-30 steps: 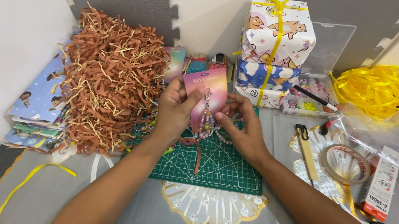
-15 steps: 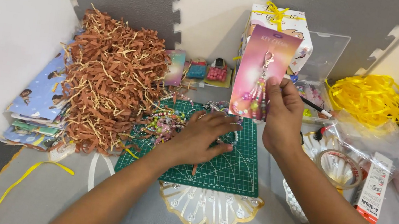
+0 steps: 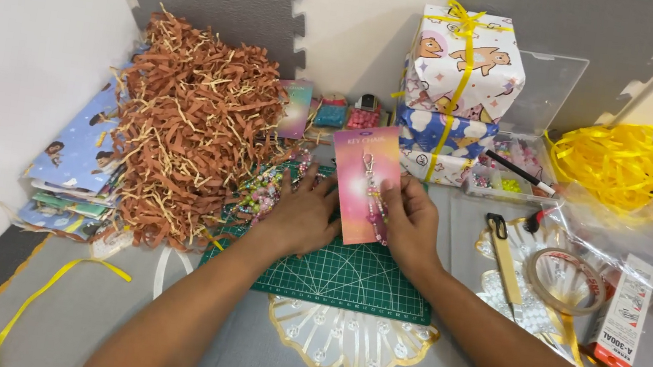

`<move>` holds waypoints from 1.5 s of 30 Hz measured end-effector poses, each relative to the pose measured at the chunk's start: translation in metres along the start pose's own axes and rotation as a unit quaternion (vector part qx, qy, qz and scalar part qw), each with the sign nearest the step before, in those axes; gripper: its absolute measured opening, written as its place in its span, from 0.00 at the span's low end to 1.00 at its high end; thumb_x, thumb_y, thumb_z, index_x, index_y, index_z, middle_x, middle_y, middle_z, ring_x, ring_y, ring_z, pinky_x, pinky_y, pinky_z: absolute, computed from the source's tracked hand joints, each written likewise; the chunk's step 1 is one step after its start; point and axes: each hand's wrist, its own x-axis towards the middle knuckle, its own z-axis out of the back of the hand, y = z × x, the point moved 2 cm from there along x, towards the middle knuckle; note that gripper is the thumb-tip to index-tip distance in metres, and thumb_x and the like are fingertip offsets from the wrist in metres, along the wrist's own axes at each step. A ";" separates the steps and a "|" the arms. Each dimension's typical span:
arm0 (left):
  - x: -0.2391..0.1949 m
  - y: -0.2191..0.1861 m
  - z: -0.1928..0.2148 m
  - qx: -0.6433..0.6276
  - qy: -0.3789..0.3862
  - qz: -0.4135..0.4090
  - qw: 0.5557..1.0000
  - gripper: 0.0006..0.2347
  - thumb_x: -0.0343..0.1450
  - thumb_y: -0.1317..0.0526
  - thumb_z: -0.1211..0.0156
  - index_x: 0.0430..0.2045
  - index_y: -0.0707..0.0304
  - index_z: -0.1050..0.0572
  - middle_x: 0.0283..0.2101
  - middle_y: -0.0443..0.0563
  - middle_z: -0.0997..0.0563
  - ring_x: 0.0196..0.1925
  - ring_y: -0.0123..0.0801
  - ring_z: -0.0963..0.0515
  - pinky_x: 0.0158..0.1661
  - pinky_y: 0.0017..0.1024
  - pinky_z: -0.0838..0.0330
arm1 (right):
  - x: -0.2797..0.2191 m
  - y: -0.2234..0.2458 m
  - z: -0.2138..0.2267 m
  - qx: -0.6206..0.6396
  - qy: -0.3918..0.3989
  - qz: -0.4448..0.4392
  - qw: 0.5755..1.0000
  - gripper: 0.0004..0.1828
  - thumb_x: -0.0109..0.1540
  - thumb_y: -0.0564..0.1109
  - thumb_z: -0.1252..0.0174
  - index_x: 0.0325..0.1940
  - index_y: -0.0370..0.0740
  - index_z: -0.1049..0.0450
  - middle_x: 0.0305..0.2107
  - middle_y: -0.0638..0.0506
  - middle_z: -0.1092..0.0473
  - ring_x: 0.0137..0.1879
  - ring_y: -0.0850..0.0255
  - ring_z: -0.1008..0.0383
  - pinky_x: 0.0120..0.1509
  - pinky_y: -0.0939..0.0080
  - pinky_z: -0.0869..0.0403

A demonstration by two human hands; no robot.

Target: The person arranges beaded keychains on a green cutting mat, then attaches one to a pink display card. They place the card into a clear plastic sleeve and seal it with tape. The person also handles yellow shredded paper and other packaging materials on the table.

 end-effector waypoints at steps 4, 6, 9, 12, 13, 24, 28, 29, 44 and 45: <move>-0.003 0.021 0.042 -0.109 -0.083 -0.055 0.989 0.31 0.84 0.49 0.51 0.85 0.61 0.39 0.81 0.73 0.32 0.84 0.73 0.36 0.77 0.74 0.41 | 0.005 -0.020 0.012 -0.015 -0.012 0.020 1.000 0.14 0.83 0.49 0.44 0.48 0.39 0.21 0.24 0.51 0.27 0.29 0.64 0.24 0.30 0.63 0.26; -0.008 0.044 0.059 -0.103 -0.171 -0.027 0.980 0.17 0.81 0.58 0.43 0.66 0.50 0.21 0.63 0.60 0.16 0.63 0.61 0.12 0.58 0.55 0.16 | 0.001 -0.010 0.012 0.004 -0.052 0.013 0.999 0.13 0.84 0.49 0.46 0.48 0.42 0.23 0.25 0.54 0.31 0.28 0.65 0.27 0.30 0.65 0.26; -0.044 0.044 0.107 -0.040 0.009 0.111 0.993 0.22 0.78 0.50 0.31 0.63 0.65 0.19 0.63 0.76 0.20 0.59 0.72 0.12 0.52 0.61 0.14 | 0.013 -0.024 0.019 0.022 -0.081 -0.022 0.996 0.14 0.83 0.48 0.46 0.45 0.44 0.25 0.24 0.56 0.33 0.28 0.68 0.31 0.30 0.68 0.31; -0.015 0.073 0.046 -0.023 0.085 0.113 0.990 0.33 0.68 0.45 0.18 0.67 0.57 0.20 0.63 0.77 0.20 0.58 0.77 0.12 0.51 0.63 0.14 | 0.006 -0.008 0.012 0.019 -0.086 -0.028 0.996 0.14 0.83 0.48 0.45 0.44 0.44 0.25 0.24 0.57 0.33 0.29 0.69 0.30 0.31 0.68 0.32; -0.014 0.067 0.046 -0.023 0.084 0.113 0.990 0.33 0.68 0.45 0.18 0.67 0.57 0.20 0.63 0.77 0.20 0.58 0.77 0.12 0.51 0.63 0.14 | 0.007 -0.011 0.013 0.019 -0.085 -0.027 0.996 0.14 0.83 0.48 0.45 0.44 0.44 0.25 0.24 0.57 0.33 0.29 0.69 0.30 0.31 0.68 0.32; -0.055 0.021 0.121 -0.342 -0.099 -0.031 0.934 0.23 0.78 0.71 0.39 0.72 0.57 0.20 0.58 0.65 0.09 0.75 0.70 0.21 0.70 0.69 0.28 | 0.001 -0.004 0.010 -0.004 -0.065 -0.017 0.998 0.15 0.83 0.49 0.45 0.44 0.43 0.25 0.24 0.55 0.32 0.28 0.66 0.29 0.31 0.66 0.30; -0.056 0.024 0.137 -0.360 -0.104 -0.049 0.926 0.21 0.81 0.70 0.41 0.73 0.61 0.22 0.61 0.68 0.10 0.73 0.67 0.18 0.69 0.70 0.27 | 0.001 0.001 0.008 -0.002 -0.064 -0.012 0.998 0.13 0.82 0.48 0.45 0.45 0.43 0.25 0.24 0.55 0.33 0.28 0.66 0.29 0.31 0.67 0.30; -0.059 0.025 0.139 -0.376 -0.105 -0.035 0.920 0.20 0.83 0.68 0.45 0.72 0.59 0.21 0.59 0.69 0.10 0.63 0.61 0.13 0.57 0.60 0.18 | 0.000 0.001 0.008 0.000 -0.063 -0.011 0.998 0.13 0.83 0.48 0.45 0.45 0.43 0.25 0.24 0.55 0.33 0.28 0.66 0.28 0.30 0.67 0.29; -0.017 0.075 0.056 -0.081 0.061 0.043 0.994 0.13 0.66 0.59 0.20 0.44 0.47 0.12 0.43 0.50 0.10 0.51 0.51 0.09 0.50 0.50 0.15 | -0.001 0.002 0.008 -0.016 -0.060 -0.007 0.998 0.14 0.83 0.49 0.45 0.46 0.42 0.23 0.24 0.55 0.31 0.29 0.67 0.30 0.32 0.65 0.31; -0.012 0.081 0.051 -0.068 0.030 0.050 0.996 0.13 0.66 0.61 0.20 0.44 0.49 0.13 0.44 0.52 0.12 0.51 0.54 0.09 0.48 0.51 0.16 | -0.003 0.007 0.006 -0.022 -0.057 -0.008 0.998 0.14 0.83 0.49 0.45 0.47 0.42 0.23 0.23 0.55 0.32 0.28 0.66 0.31 0.32 0.65 0.30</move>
